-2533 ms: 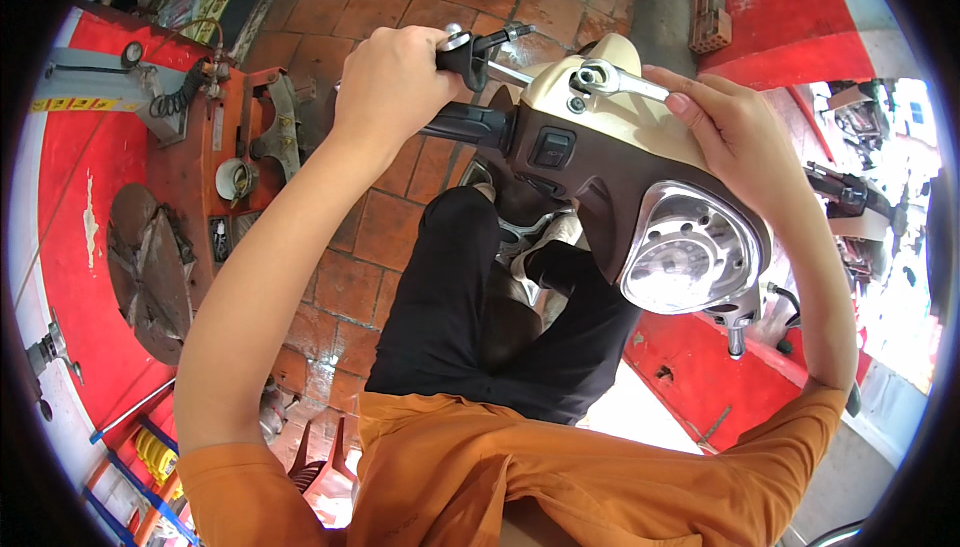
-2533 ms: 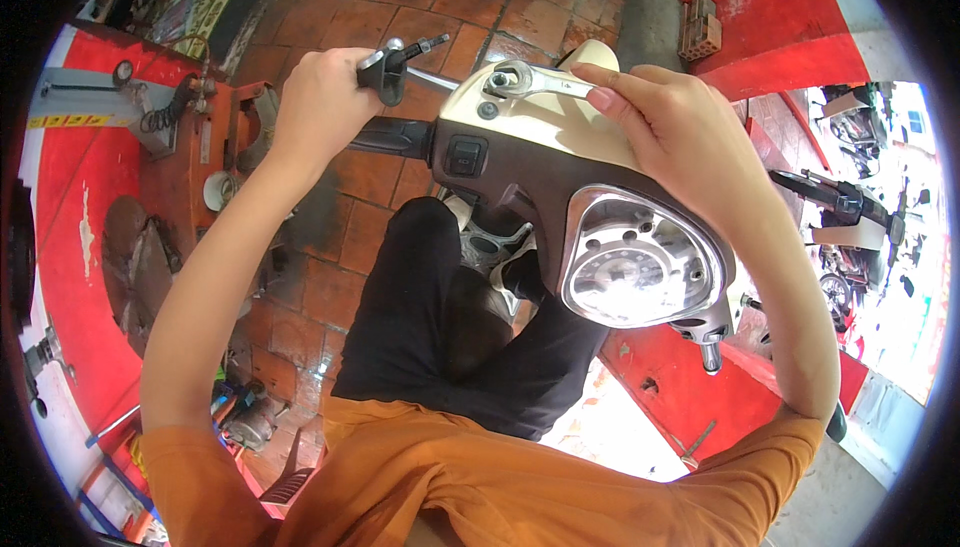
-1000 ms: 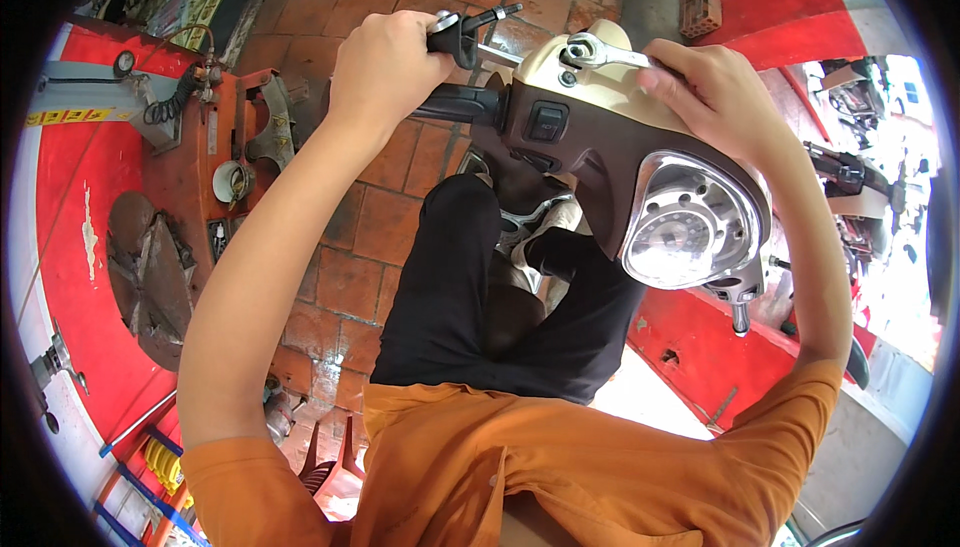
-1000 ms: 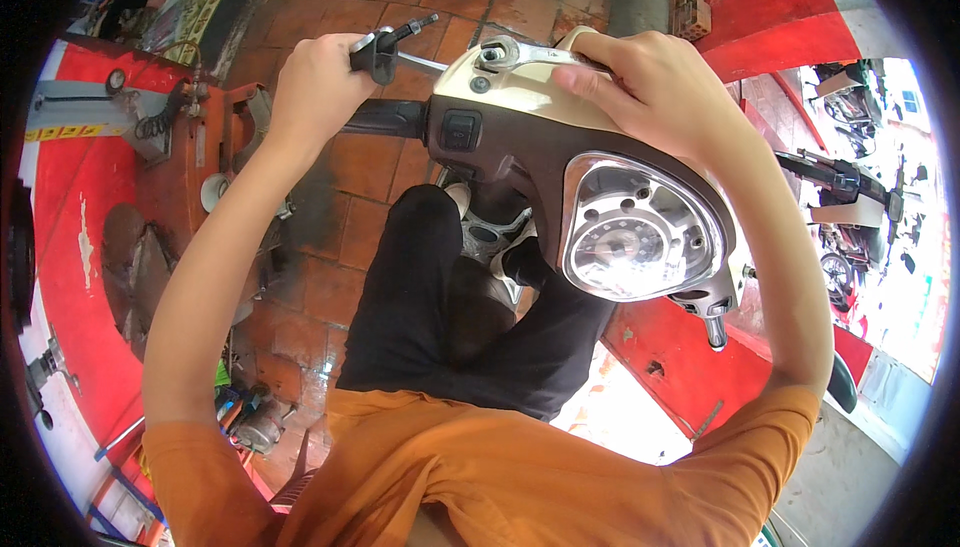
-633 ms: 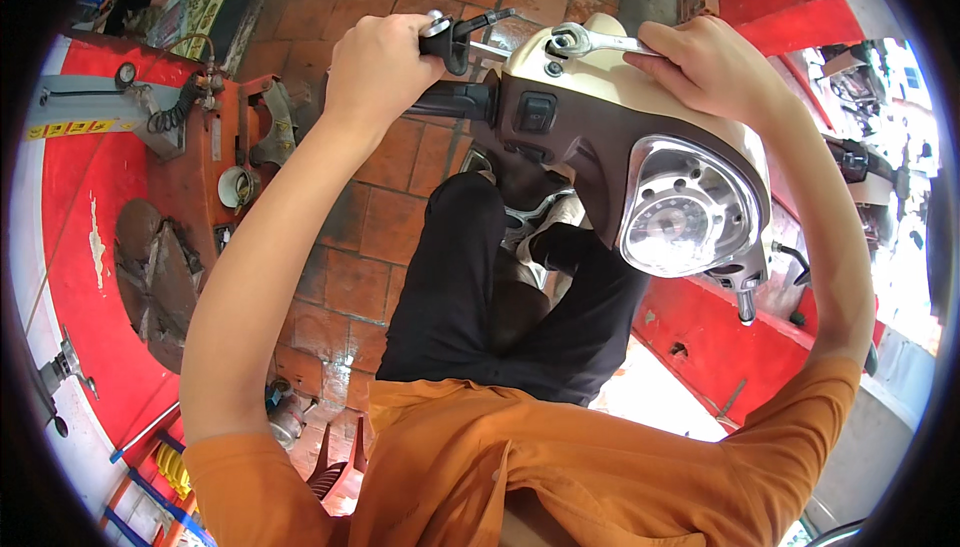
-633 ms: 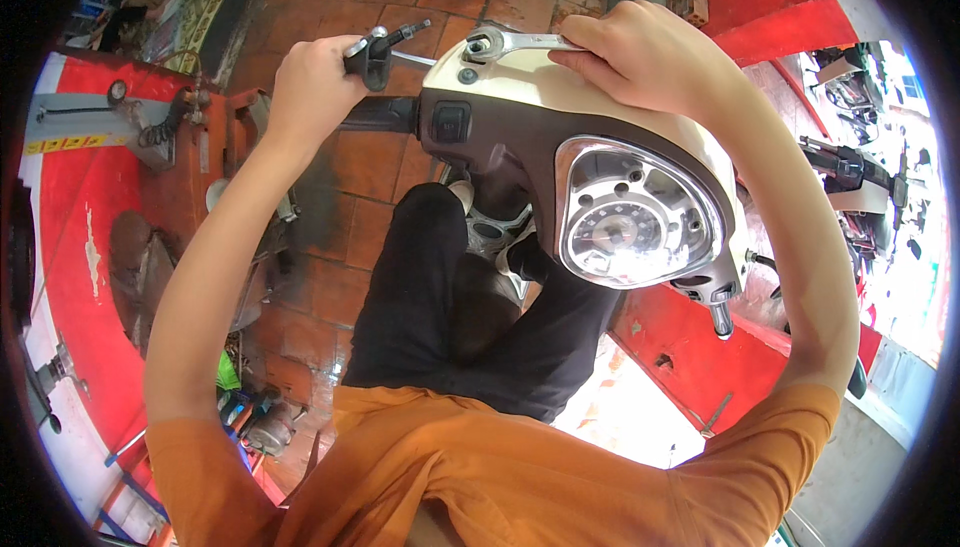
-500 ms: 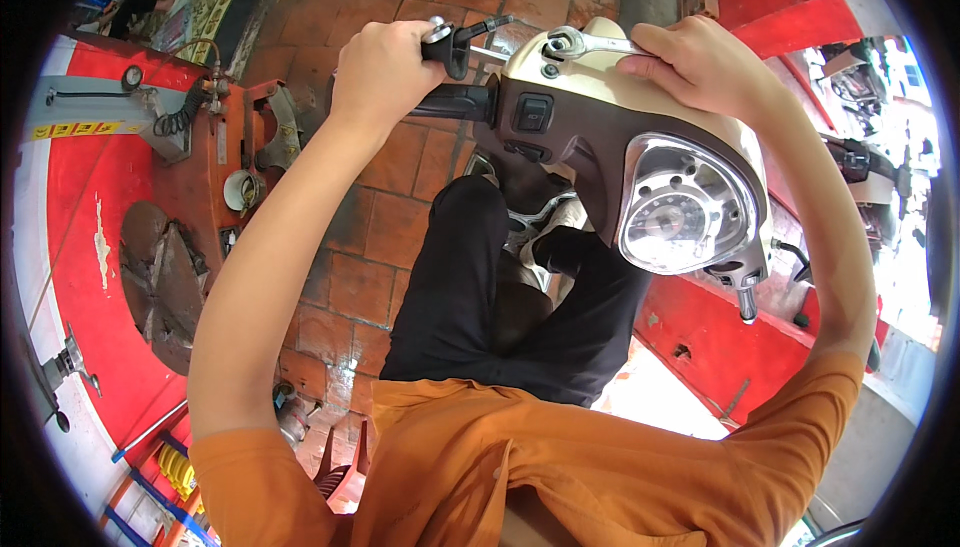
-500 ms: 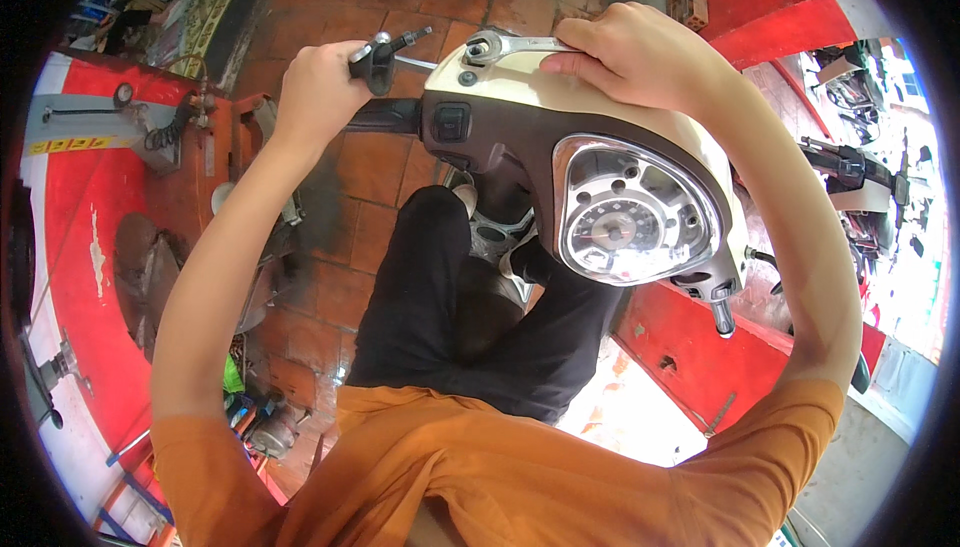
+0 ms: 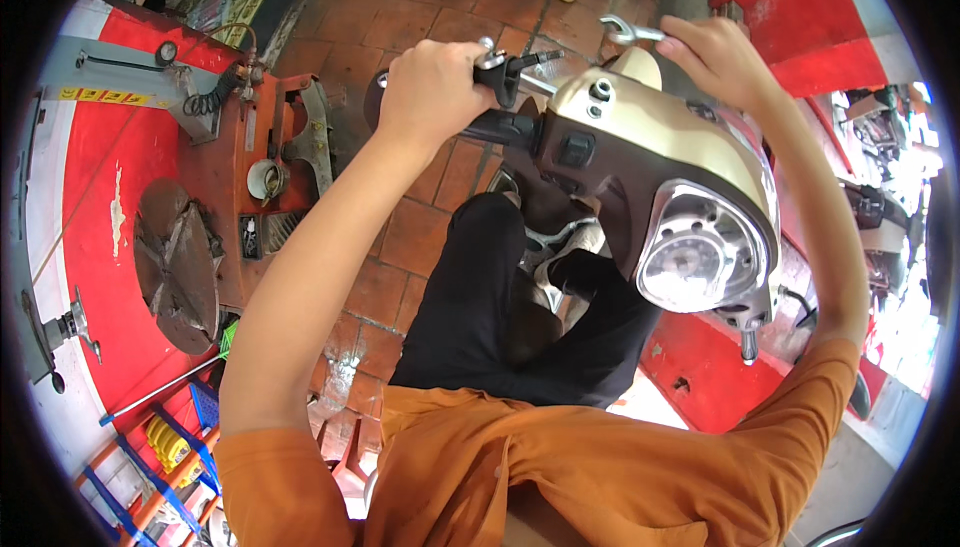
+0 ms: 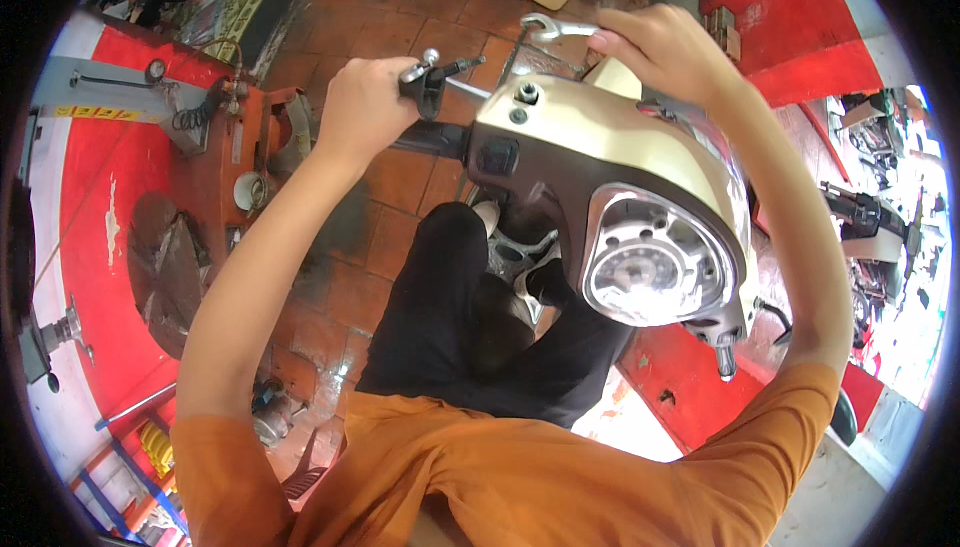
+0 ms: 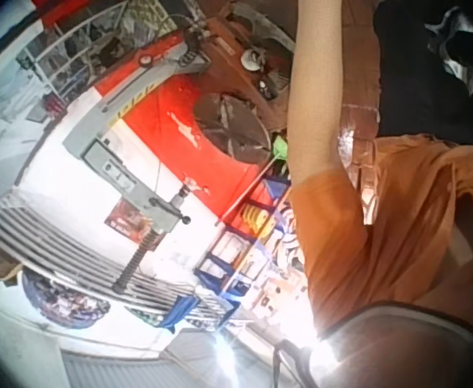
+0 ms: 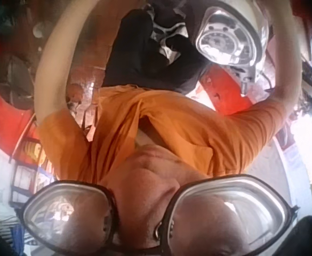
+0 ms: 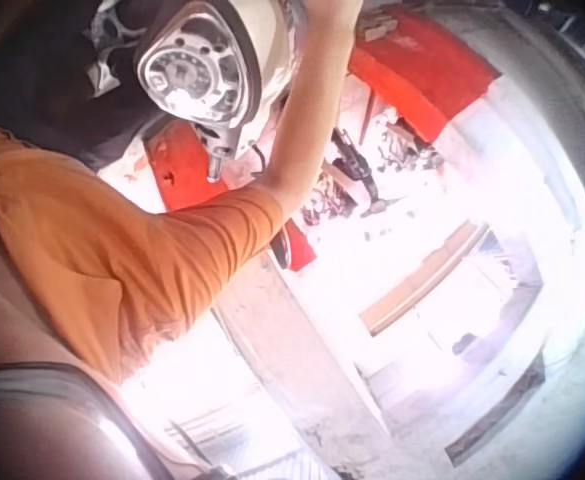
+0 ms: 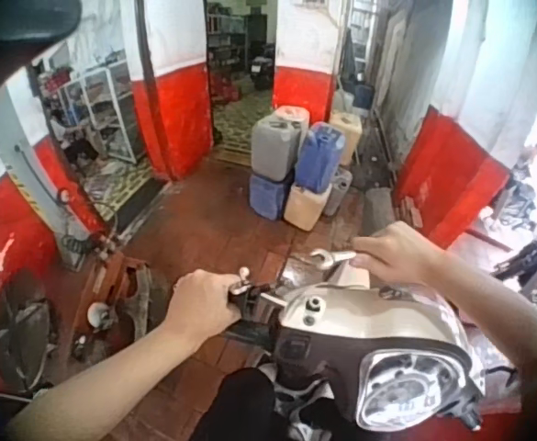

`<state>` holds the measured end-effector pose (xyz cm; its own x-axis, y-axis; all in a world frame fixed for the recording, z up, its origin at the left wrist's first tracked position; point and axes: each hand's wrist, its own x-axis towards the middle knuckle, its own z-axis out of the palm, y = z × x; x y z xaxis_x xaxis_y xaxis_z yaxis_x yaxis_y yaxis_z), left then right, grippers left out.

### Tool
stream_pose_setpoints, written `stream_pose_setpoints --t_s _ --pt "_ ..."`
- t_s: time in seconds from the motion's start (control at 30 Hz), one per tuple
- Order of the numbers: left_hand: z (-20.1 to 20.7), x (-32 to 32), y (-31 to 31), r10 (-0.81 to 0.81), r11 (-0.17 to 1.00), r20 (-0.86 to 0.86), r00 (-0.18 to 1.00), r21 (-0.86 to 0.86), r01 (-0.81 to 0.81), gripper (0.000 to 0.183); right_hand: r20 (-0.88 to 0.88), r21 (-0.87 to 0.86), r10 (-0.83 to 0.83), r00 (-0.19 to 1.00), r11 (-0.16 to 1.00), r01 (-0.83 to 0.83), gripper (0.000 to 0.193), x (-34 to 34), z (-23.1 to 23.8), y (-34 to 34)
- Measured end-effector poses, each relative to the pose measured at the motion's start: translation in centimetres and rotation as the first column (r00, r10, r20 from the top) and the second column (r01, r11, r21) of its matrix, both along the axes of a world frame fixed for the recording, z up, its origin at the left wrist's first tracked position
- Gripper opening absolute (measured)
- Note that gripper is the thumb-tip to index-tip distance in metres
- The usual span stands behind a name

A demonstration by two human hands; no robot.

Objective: The person unscrews a side mirror from the handlebar of a scooter using a wrench and then reattaches it by hand and with the wrench.

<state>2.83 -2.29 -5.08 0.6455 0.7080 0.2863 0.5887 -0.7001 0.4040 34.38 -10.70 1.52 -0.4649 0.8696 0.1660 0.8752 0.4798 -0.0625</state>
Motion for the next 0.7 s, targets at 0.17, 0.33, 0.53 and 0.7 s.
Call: stream_pose_setpoints --t_s 0.17,0.33,0.53,0.7 --pt "0.3 0.1 0.0 0.051 0.992 -0.059 0.997 -0.108 -0.057 0.022 -0.059 -0.08 -0.076 0.995 0.994 0.071 0.037 -1.4 0.0 -2.5" --pt "-0.1 0.0 0.1 0.072 0.994 -0.038 0.997 -0.083 -0.075 0.021 -0.02 -0.168 -0.066 0.998 0.984 0.062 0.036 -1.6 0.6 -3.2" --pt "0.2 0.3 0.0 0.068 0.989 -0.052 0.996 -0.129 -0.075 0.017 0.025 -0.253 -0.078 0.997 0.964 0.082 0.034 -1.5 0.7 -2.6" --pt "0.4 0.2 0.0 0.076 0.978 -0.08 0.994 -0.189 -0.09 0.014 -0.042 -0.213 0.01 0.999 0.977 -0.019 0.03 -1.2 0.2 -1.6"
